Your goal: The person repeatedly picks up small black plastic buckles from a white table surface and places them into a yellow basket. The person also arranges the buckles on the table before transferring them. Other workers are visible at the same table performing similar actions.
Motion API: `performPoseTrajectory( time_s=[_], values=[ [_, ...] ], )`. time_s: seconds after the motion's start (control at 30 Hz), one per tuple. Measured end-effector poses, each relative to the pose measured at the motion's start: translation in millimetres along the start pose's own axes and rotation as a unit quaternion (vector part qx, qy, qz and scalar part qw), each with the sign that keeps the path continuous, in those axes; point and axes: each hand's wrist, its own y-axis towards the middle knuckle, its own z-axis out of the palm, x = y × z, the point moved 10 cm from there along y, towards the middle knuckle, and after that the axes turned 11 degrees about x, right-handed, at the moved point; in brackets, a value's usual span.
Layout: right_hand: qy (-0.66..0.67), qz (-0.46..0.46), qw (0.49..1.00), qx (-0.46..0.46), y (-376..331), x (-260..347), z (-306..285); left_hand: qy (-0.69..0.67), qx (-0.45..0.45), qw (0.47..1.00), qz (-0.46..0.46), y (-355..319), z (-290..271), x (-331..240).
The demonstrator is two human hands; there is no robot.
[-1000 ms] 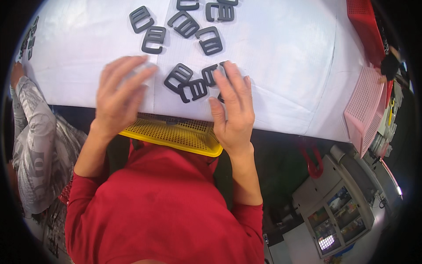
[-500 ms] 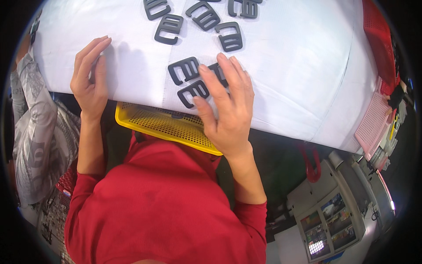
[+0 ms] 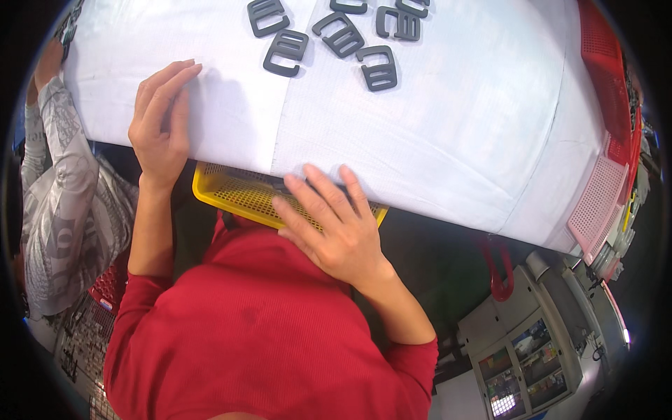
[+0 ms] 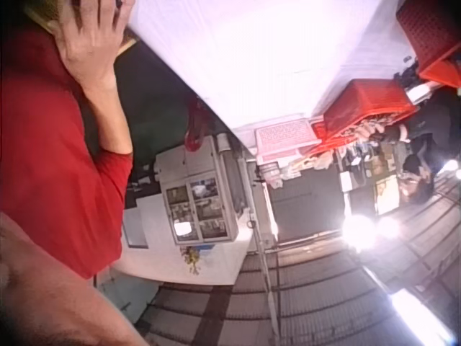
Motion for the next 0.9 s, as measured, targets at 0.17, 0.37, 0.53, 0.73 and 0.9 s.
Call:
performPoseTrajectory(
  time_s=[0.17,0.37,0.53,0.73,0.9],
  values=[
    [0.005,0.010,0.990,-0.139,35.2,-44.6,-63.6,0.005,0.041,0.998,0.039,19.0,24.5,-27.4],
    [-0.088,0.034,0.989,-0.114,77.4,-66.6,-59.5,0.024,0.108,0.993,0.046,39.0,48.6,-47.6],
    [0.101,0.018,0.991,-0.085,58.4,-71.3,-58.5,-0.003,0.155,0.983,0.095,48.8,43.1,-49.2],
    [-0.114,0.049,0.978,-0.169,99.5,-103.3,-87.4,0.027,0.177,0.973,0.147,99.6,73.4,-43.3],
    [-0.080,0.058,0.987,-0.131,91.3,-99.0,-61.8,0.024,0.203,0.960,0.189,83.9,101.0,-41.1]
  ],
)
